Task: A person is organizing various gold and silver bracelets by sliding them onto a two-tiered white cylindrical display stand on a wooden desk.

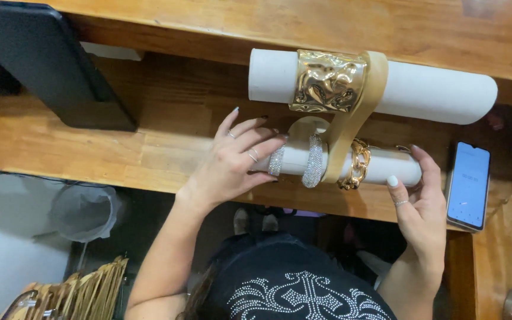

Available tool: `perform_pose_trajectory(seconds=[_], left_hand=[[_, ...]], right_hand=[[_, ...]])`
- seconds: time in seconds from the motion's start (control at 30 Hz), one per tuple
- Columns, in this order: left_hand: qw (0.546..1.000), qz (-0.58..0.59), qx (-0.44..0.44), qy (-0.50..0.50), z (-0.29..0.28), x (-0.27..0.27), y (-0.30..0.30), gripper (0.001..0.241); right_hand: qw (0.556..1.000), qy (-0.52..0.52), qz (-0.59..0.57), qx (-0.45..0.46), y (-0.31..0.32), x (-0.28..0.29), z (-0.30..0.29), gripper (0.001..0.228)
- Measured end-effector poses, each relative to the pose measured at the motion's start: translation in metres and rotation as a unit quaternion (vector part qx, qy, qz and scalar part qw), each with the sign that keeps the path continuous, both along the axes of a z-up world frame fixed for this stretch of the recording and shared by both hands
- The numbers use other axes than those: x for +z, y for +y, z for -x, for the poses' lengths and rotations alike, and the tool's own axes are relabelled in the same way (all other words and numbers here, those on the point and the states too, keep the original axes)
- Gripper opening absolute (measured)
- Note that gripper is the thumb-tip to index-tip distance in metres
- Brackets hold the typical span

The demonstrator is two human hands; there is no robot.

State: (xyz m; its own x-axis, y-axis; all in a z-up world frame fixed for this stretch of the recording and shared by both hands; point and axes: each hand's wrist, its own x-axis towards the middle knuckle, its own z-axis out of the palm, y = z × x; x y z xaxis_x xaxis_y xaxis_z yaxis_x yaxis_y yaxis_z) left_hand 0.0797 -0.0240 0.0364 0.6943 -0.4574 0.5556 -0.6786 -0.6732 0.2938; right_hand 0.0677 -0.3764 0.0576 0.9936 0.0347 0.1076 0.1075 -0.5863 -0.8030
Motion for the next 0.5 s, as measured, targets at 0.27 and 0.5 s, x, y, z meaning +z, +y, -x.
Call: perform_pose_trajectory(seconds=[0.27,0.5], left_hand=[[0.998,-0.041,0.02,-0.042,0.006,0.018,-0.025,0.075],[0.998,-0.051,0.041,-0.026,0.008,0.018,-0.024,0.081]], right_hand=[[1.0,0.006,-0.006,-0.003,-0.004,-0.005,-0.001,0.065],[0.999,0.001,-0.045,0.016,-0.008,-0.009,-0.001,0.065]])
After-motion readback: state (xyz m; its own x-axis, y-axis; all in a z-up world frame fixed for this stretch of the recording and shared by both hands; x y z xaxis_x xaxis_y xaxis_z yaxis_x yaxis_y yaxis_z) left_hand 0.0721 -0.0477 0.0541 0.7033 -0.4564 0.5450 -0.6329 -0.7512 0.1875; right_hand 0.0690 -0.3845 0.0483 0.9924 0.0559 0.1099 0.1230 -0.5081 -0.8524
